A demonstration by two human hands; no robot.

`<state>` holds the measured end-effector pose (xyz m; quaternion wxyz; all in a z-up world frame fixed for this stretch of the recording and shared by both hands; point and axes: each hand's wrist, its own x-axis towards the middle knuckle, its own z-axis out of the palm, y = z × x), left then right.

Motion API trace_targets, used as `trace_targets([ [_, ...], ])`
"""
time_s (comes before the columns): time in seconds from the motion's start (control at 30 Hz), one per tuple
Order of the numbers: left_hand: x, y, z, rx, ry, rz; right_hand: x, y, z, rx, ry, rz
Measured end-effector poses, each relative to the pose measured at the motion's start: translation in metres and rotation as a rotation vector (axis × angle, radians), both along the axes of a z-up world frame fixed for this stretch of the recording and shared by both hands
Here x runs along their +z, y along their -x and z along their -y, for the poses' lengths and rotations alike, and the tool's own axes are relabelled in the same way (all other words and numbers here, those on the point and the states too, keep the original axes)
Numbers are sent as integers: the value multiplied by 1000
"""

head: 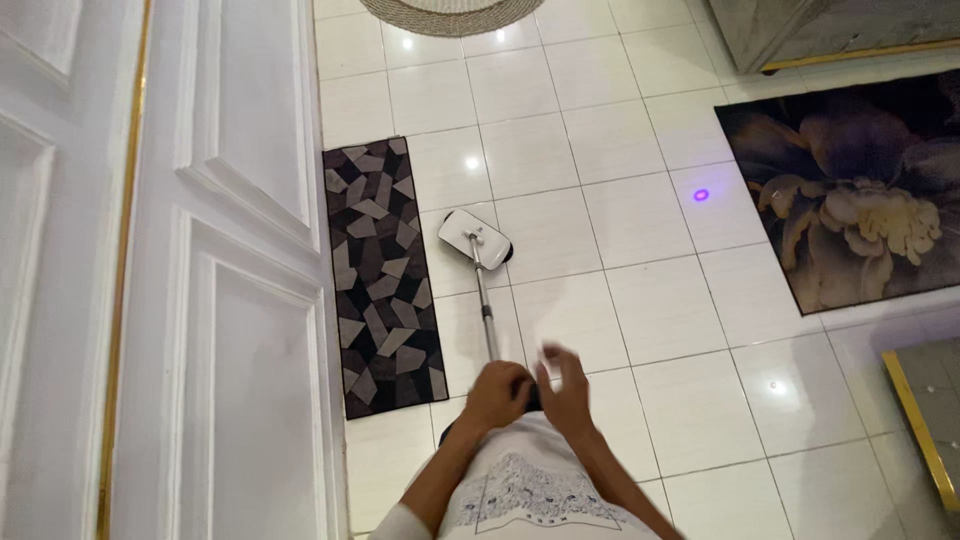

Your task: The person cleans the floor by pushing a mop back and forth across the tiles in a hallway and living area.

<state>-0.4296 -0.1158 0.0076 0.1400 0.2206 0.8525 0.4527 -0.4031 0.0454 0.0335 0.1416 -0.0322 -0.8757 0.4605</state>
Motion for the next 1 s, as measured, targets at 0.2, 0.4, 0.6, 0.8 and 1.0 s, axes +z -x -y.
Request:
trace_targets([
  [0.2, -19, -33, 89, 486, -13, -316, 98, 250, 59, 215, -386, -628],
  [0.4, -27, -15, 106, 600, -30, -402, 174, 332, 74, 241, -576, -613],
  [0.6, -2, 36, -18, 271, -109, -406, 94, 232, -94, 64, -427, -625],
  [0.8, 22, 85, -137, 48, -63, -501, 49, 65, -308, -351, -660, -363],
  [1.0, 22, 74, -84, 25, -37, -450, -3, 38, -238, -320, -598, -391],
])
